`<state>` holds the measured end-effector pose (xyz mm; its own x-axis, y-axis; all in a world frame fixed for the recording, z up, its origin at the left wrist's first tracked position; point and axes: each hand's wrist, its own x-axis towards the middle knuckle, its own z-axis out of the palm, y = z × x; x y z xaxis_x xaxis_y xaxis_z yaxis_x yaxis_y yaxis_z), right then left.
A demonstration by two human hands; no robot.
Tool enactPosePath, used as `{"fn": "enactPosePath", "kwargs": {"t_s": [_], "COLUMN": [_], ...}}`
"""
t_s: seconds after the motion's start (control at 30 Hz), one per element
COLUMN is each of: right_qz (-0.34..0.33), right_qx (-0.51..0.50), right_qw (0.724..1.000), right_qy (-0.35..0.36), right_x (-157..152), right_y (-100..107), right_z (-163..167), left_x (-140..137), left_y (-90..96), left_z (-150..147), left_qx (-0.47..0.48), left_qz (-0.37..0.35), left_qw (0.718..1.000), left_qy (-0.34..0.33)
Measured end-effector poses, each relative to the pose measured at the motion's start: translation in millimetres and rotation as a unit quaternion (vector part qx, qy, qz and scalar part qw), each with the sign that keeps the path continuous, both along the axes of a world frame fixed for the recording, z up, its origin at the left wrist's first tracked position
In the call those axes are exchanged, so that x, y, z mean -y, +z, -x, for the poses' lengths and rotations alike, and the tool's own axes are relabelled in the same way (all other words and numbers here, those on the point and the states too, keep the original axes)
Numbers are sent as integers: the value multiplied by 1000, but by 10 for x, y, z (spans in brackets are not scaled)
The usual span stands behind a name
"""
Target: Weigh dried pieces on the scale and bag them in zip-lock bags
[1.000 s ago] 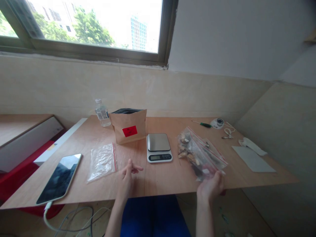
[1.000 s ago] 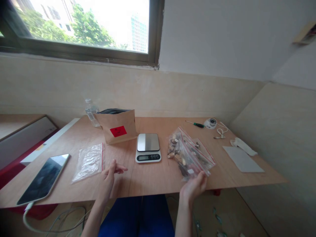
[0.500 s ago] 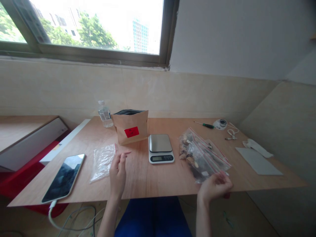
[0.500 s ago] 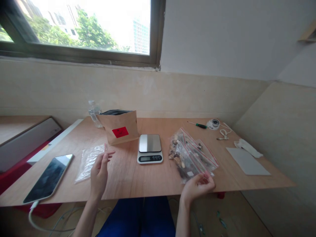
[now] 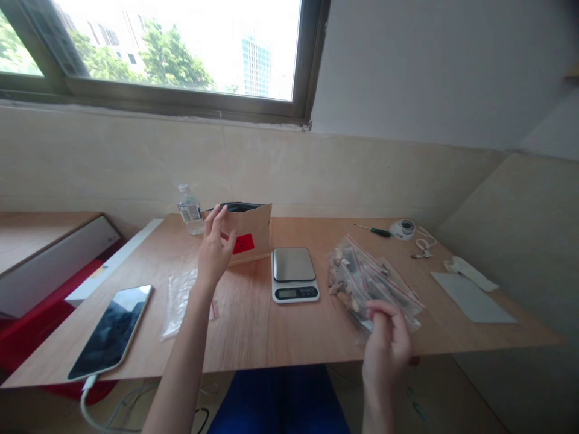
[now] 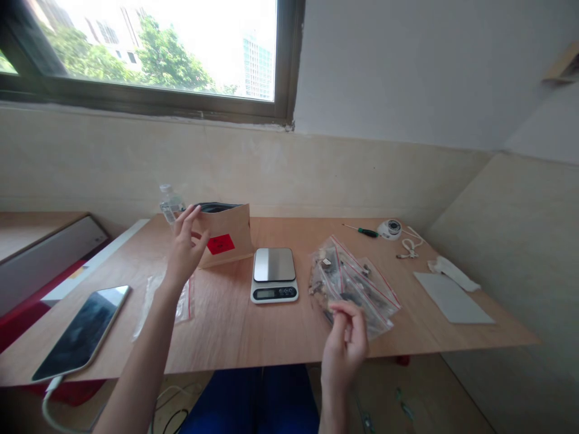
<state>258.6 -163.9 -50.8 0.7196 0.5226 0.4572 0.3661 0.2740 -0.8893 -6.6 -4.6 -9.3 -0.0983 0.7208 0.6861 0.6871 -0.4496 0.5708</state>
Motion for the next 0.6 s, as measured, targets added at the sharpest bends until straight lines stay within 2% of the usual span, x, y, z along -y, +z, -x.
{"fn": "enactPosePath", "kwargs": {"t_s": [0.13, 0.2, 0.27, 0.33, 0.47, 0.6], "right_qz": [24, 11, 0, 3, 31, 51], "right_qx": [38, 69, 99, 138, 246, 357], "right_qw": [992, 981, 965, 945, 891, 828], "right_qy": [122, 182, 242, 297, 380, 430], "right_x": [17, 35, 43, 22, -142, -343], "right_y": [92, 167, 260, 361, 519, 555], "right_z": [221, 342, 464, 571, 710, 801], "left_x": [-79, 12, 181, 395, 805, 1030], "left_y": [28, 27, -25, -131, -382, -515], "left_z": [-44, -80, -127, -179, -284, -351], "left_qx": [2, 25, 30, 14, -6, -1], "left_qz": [-20, -44, -53, -43, -33, -52], "left_qw": [999, 997, 997, 999, 999, 998], "left_qy": [39, 58, 40, -6, -40, -23]}}
